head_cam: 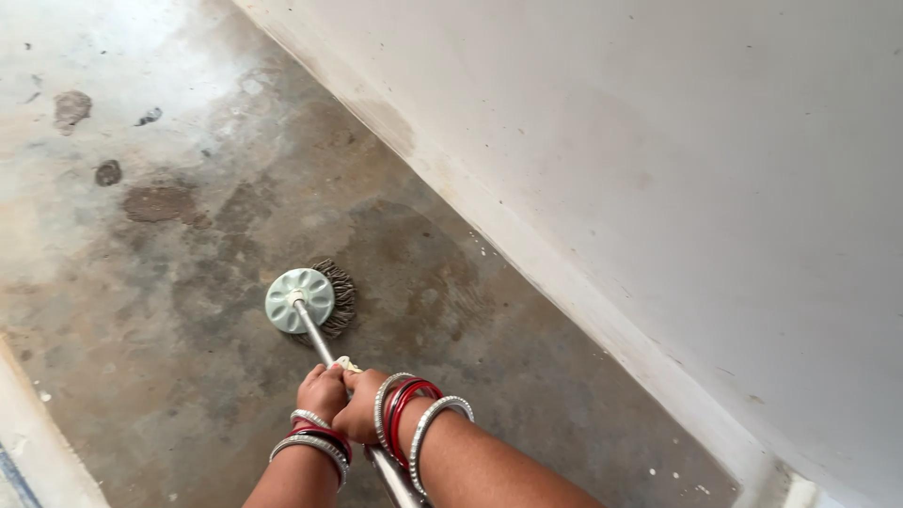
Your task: The person attaches a handle to a mop head and then mops the floor of a hallway.
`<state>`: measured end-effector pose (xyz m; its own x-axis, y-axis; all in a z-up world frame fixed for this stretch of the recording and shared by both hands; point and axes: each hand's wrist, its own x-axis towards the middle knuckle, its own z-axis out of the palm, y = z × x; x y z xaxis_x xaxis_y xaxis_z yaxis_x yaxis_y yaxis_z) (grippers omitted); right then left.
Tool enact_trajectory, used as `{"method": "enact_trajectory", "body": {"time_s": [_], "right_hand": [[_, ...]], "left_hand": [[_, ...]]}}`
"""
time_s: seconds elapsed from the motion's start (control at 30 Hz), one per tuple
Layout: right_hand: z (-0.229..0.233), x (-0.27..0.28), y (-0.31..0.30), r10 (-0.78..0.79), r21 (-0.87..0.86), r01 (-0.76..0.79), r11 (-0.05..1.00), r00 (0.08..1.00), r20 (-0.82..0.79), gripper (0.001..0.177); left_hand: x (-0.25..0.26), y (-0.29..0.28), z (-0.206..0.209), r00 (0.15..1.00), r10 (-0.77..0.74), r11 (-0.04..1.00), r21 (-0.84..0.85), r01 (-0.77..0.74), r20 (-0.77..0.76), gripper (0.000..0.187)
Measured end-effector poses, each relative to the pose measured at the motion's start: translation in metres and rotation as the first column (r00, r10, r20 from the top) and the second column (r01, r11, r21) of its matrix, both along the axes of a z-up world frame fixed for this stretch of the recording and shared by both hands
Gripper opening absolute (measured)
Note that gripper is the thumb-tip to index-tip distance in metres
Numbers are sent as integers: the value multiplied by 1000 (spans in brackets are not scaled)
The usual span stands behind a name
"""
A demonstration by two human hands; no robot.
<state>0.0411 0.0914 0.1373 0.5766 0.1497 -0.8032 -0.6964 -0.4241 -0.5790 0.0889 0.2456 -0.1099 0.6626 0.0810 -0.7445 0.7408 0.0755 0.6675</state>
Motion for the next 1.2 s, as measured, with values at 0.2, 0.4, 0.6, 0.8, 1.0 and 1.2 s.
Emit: {"method": "enact_trajectory", "body": {"time_s": [0.2, 0.4, 0.6, 0.8, 1.0, 1.2], "right_hand": [[9, -9, -1, -52, 42, 56, 998, 993, -107, 98], [17, -40, -4, -57, 67, 64, 996, 994, -90, 97], [28, -83, -18, -32, 50, 38, 998, 993, -117, 97], [24, -127, -28, -13, 48, 19, 999, 990, -137, 98], [12, -126, -30, -13, 31, 17, 999, 990, -141, 98], [12, -107, -24, 20, 23, -17, 1000, 992, -123, 97]], "left_hand": [[-14, -13, 43, 998, -44, 999, -3, 44, -52, 15], [-47, -16, 31, 997, -71, 996, 47, 71, -10, 16], [-108, -16, -10, 995, -94, 989, 117, 90, 29, 21], [-157, -27, -4, 998, -45, 996, 69, 49, -54, 21], [-154, -33, 8, 998, -51, 997, 59, 53, -38, 20], [-138, -23, -12, 999, 32, 999, -33, -32, 7, 19]]}}
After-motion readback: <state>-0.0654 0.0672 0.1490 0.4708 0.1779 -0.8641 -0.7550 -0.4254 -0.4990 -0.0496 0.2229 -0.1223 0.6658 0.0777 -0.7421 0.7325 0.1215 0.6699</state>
